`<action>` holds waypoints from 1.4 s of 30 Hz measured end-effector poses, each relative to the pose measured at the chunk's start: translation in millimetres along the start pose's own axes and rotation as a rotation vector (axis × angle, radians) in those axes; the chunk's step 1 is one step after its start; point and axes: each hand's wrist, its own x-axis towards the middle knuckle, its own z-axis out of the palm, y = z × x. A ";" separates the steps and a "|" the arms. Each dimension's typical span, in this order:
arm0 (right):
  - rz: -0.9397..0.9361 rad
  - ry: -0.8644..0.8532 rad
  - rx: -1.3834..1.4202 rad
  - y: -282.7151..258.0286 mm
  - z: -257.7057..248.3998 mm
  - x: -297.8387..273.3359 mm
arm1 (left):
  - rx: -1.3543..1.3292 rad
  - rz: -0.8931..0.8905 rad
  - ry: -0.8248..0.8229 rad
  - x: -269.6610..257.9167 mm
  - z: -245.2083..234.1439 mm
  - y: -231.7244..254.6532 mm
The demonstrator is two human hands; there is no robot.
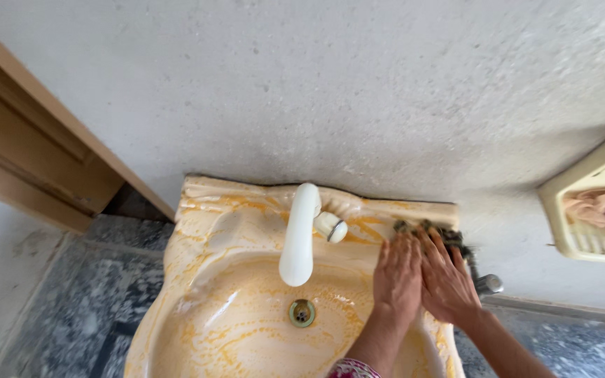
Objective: The person scrubs a heavily stained bathroom sink with a dark cloth, repeatedly wiping the basin, faucet, and surrounding surfaces. The person moves the cloth around the sink to remove orange discoloration.
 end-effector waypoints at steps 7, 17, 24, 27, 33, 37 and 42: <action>-0.336 -0.191 0.007 -105.0 -54.6 49.8 | -0.222 -0.371 0.245 -75.7 30.1 -99.4; -0.546 -0.115 -0.164 -72.4 -71.7 85.5 | -0.318 -0.350 0.347 -67.9 24.1 -98.7; -0.397 0.339 -0.001 18.5 -10.5 40.9 | -0.286 -0.197 0.138 -12.2 -15.4 -29.0; -0.227 0.315 0.109 25.8 12.2 15.9 | -0.324 -0.177 0.123 -21.0 -23.8 -7.6; -0.181 0.151 0.041 45.8 20.4 0.0 | -0.087 -0.088 0.055 -36.0 -25.3 11.1; -0.313 0.279 -0.003 28.6 6.0 26.4 | -0.077 -0.122 0.128 -17.4 -11.9 -8.0; -0.375 0.135 0.063 -43.0 -24.0 52.5 | -0.221 -0.243 0.429 -48.4 26.4 -59.1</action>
